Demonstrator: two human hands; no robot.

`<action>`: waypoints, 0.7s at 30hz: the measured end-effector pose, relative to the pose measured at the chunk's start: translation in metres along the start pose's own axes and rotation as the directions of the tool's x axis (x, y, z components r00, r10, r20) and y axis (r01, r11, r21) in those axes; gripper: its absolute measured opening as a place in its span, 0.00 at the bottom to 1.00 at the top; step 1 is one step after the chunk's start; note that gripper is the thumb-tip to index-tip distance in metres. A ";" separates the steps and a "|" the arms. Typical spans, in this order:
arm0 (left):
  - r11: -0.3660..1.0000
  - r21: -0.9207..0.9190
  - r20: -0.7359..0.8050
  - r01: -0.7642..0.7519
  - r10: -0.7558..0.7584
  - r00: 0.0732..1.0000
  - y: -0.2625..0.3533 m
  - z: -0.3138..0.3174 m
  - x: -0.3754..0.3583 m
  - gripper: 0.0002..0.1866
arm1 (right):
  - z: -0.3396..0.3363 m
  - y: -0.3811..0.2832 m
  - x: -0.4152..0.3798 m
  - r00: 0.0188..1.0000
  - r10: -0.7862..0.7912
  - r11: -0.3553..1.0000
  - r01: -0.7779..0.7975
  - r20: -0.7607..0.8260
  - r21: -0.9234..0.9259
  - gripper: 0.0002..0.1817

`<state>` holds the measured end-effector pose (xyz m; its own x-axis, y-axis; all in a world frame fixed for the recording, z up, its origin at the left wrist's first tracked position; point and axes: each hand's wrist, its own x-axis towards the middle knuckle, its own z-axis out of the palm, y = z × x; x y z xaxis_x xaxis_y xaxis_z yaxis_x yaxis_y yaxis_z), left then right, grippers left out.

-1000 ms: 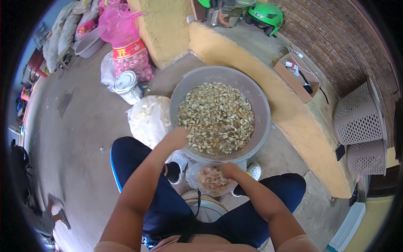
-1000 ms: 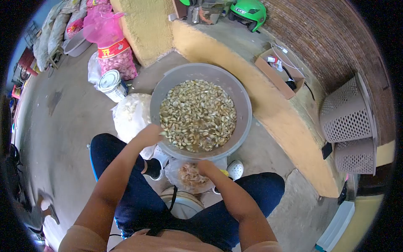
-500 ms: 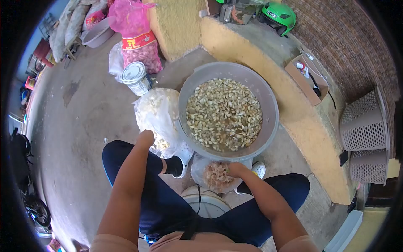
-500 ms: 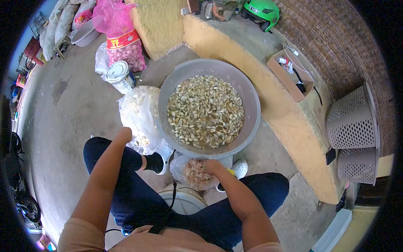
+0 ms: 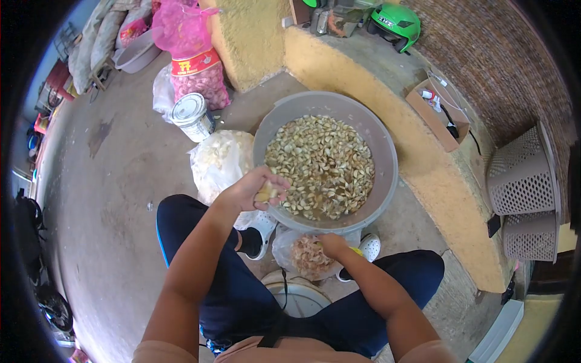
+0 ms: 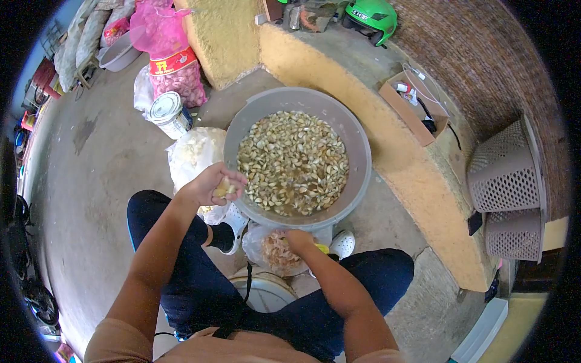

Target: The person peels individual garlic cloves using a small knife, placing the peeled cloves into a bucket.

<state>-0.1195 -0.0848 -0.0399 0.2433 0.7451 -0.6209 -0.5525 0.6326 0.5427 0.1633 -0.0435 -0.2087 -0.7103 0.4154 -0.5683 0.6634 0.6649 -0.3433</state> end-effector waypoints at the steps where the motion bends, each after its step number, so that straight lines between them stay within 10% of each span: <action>1: 1.000 -0.024 0.070 -0.013 0.014 0.997 0.003 0.010 0.002 0.15 | -0.004 -0.004 -0.001 1.000 0.020 1.000 -0.019 -0.017 0.025 0.13; 7: 0.990 -0.134 0.275 -0.051 0.087 0.957 0.012 0.058 0.019 0.09 | -0.031 -0.011 -0.006 0.988 0.095 0.995 -0.096 0.126 0.002 0.15; 13: 0.957 -0.239 0.261 -0.167 0.229 0.938 0.019 0.093 0.031 0.04 | -0.099 -0.002 -0.024 0.994 0.011 0.986 0.007 -0.109 0.164 0.17; 16: 0.943 -0.228 0.238 -0.244 0.297 0.925 0.021 0.107 0.036 0.03 | -0.163 -0.018 -0.063 0.973 0.229 0.728 -0.192 0.031 0.658 0.15; 21: 0.978 -0.106 0.235 -0.182 0.202 0.951 0.012 0.120 0.053 0.07 | -0.198 -0.026 -0.092 0.827 0.248 0.576 0.292 -0.504 0.763 0.12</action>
<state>-0.0179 -0.0119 0.0012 0.3070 0.8858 -0.3479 -0.6688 0.4609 0.5834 0.1649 0.0238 0.0004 -0.5412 0.8218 -0.1780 0.3542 0.0308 -0.9347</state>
